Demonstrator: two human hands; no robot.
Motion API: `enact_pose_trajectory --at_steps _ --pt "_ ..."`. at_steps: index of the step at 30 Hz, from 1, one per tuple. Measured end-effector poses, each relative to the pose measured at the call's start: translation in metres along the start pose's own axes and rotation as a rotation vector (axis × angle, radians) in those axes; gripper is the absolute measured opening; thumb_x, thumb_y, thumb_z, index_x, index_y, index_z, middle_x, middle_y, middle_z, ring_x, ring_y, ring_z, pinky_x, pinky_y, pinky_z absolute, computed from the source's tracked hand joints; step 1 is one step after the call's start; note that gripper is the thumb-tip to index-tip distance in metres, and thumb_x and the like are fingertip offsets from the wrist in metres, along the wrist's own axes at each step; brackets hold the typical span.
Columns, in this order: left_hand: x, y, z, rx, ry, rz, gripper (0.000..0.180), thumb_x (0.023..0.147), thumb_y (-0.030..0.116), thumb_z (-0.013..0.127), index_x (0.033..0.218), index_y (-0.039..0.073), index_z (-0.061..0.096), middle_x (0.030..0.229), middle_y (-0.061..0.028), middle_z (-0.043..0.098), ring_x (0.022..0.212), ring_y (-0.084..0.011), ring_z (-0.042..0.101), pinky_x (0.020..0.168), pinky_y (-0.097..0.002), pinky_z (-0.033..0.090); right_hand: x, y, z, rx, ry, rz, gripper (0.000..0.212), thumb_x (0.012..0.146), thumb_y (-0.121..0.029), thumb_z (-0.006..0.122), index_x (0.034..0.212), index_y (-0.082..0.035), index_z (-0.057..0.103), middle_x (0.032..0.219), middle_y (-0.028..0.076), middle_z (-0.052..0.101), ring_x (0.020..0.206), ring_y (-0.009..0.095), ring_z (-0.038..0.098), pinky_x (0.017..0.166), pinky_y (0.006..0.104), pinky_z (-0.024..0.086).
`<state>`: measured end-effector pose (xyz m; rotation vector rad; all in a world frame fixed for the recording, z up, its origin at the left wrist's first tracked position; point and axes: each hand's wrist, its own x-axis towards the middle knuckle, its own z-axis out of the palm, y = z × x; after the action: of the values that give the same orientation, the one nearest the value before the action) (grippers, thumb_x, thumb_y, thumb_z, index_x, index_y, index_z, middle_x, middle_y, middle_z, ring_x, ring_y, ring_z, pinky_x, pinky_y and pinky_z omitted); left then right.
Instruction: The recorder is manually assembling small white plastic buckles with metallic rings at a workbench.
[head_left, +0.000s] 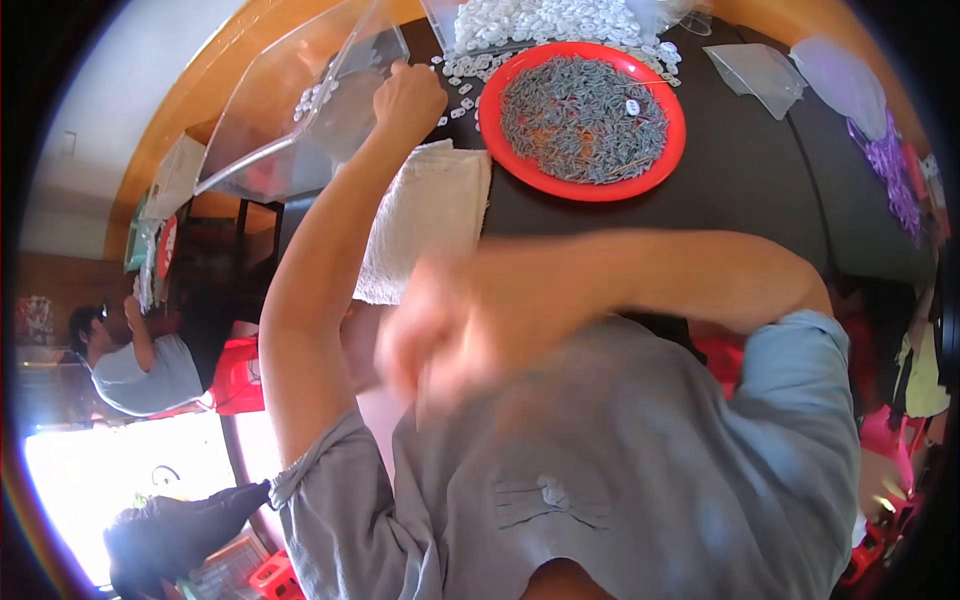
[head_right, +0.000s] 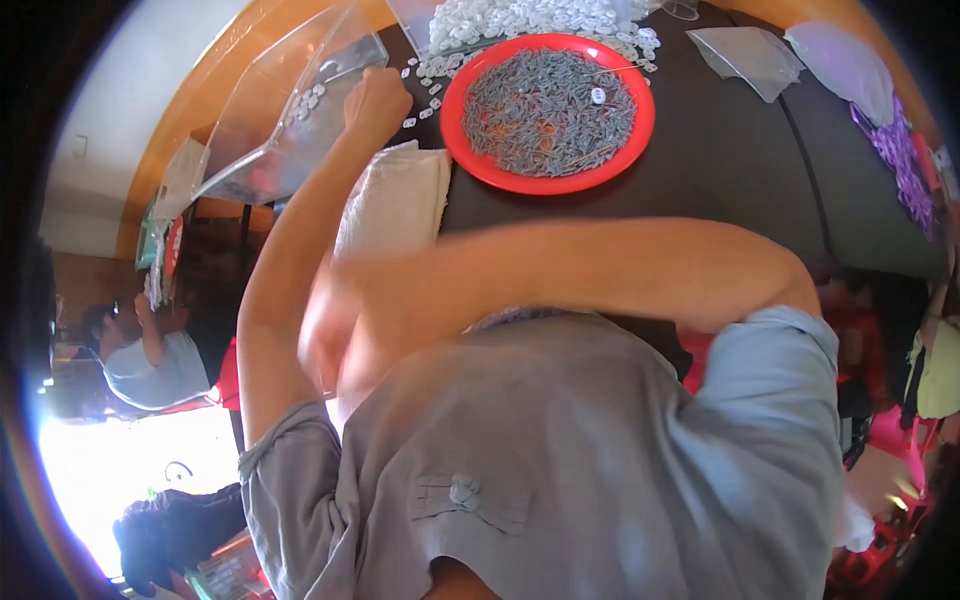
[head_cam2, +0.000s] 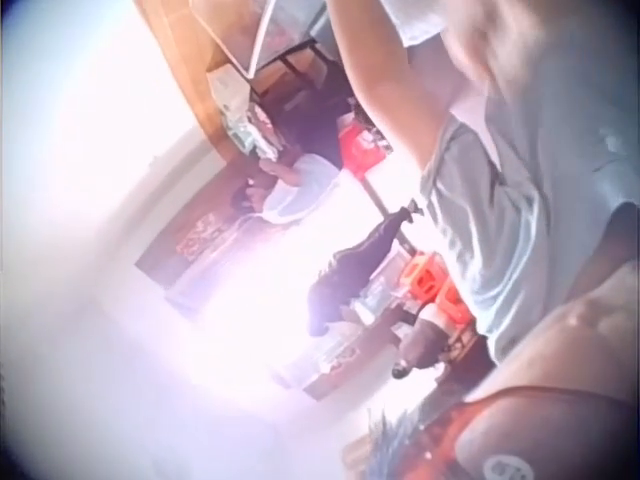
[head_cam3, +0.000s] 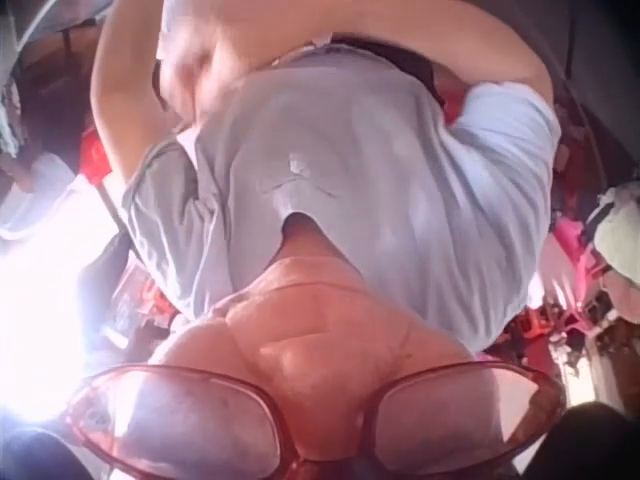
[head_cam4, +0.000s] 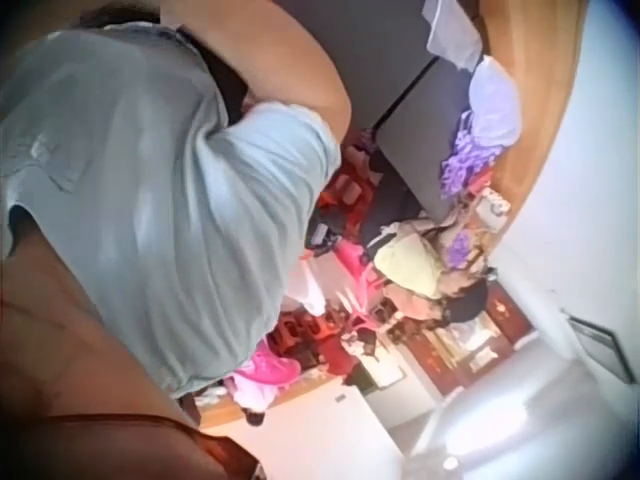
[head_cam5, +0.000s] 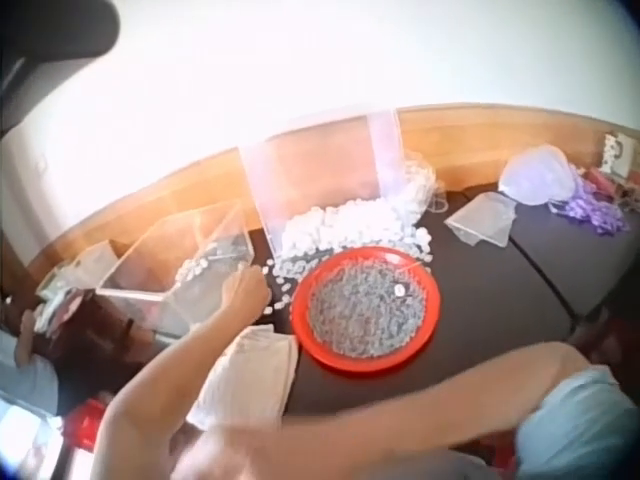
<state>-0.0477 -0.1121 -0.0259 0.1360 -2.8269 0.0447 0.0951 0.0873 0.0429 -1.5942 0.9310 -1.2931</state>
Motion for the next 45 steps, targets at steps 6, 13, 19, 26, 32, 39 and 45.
enact_pose_trajectory --at_steps 6,13,19,26,32,39,45 --pt "0.01 -0.006 0.009 -0.111 -0.033 -0.114 0.027 0.08 0.017 0.054 0.096 0.004 0.071 0.103 -0.0207 0.068 0.098 -0.0374 0.065 0.082 -0.045 0.052 -0.091 0.029 -0.117 -1.315 0.734 0.574 0.013 0.079 -0.014 0.067 0.088 -0.006 0.066 0.074 0.01 0.065 0.073 0.026 0.064 0.066 0.0388 0.047" --pt "0.006 -0.01 0.007 -0.119 -0.121 -0.161 0.026 0.077 0.017 0.055 0.093 0.004 0.071 0.102 -0.0193 0.068 0.101 -0.0387 0.063 0.084 -0.0459 0.051 -0.096 0.047 -0.127 -1.387 0.617 0.576 0.015 0.074 -0.012 0.067 0.088 -0.005 0.065 0.079 0.013 0.066 0.081 0.034 0.064 0.068 0.0468 0.048" --pt "-0.003 -0.026 0.019 -0.356 -0.084 -0.112 0.02 0.076 0.017 0.058 0.085 0.004 0.071 0.097 -0.0192 0.068 0.097 -0.0366 0.063 0.083 -0.0448 0.05 -0.098 0.053 -0.128 -1.513 0.574 0.596 0.009 0.078 -0.007 0.064 0.088 -0.007 0.066 0.087 0.009 0.067 0.081 0.032 0.063 0.069 0.0438 0.048" --pt "-0.011 -0.011 0.007 -0.546 -0.222 -0.08 0.028 0.072 0.022 0.073 0.097 0.01 0.072 0.101 -0.0128 0.069 0.098 -0.0297 0.064 0.084 -0.0384 0.049 -0.101 0.045 -0.125 -1.424 0.597 0.576 0.004 0.078 -0.004 0.062 0.082 -0.003 0.062 0.088 0.009 0.063 0.083 0.032 0.062 0.07 0.0426 0.047" --pt "-0.009 0.003 0.013 -0.539 -0.156 0.04 0.023 0.071 0.015 0.075 0.089 0.002 0.068 0.075 -0.0097 0.064 0.07 -0.0222 0.061 0.066 -0.0342 0.048 -0.104 0.051 -0.131 -1.436 0.611 0.523 0.005 0.077 -0.002 0.062 0.082 -0.002 0.06 0.085 0.009 0.061 0.079 0.033 0.06 0.067 0.0424 0.046" --pt "-0.019 0.001 0.011 -0.521 -0.09 0.009 0.018 0.073 0.013 0.075 0.078 0.001 0.062 0.074 -0.0083 0.063 0.066 -0.0215 0.058 0.063 -0.0351 0.047 -0.108 0.04 -0.136 -1.038 0.821 0.451 0.002 0.083 -0.002 0.06 0.083 -0.001 0.059 0.074 0.002 0.054 0.066 0.013 0.053 0.06 0.0278 0.041" --pt "-0.022 0.026 -0.027 -1.126 -0.019 -0.123 0.011 0.077 0.007 0.073 0.078 0.001 0.063 0.065 -0.0019 0.058 0.054 -0.0092 0.052 0.046 -0.0249 0.039 -0.111 0.033 -0.135 -0.709 0.938 0.513 0.009 0.089 -0.011 0.061 0.084 -0.003 0.059 0.072 -0.002 0.055 0.057 0.005 0.048 0.052 0.0202 0.038"
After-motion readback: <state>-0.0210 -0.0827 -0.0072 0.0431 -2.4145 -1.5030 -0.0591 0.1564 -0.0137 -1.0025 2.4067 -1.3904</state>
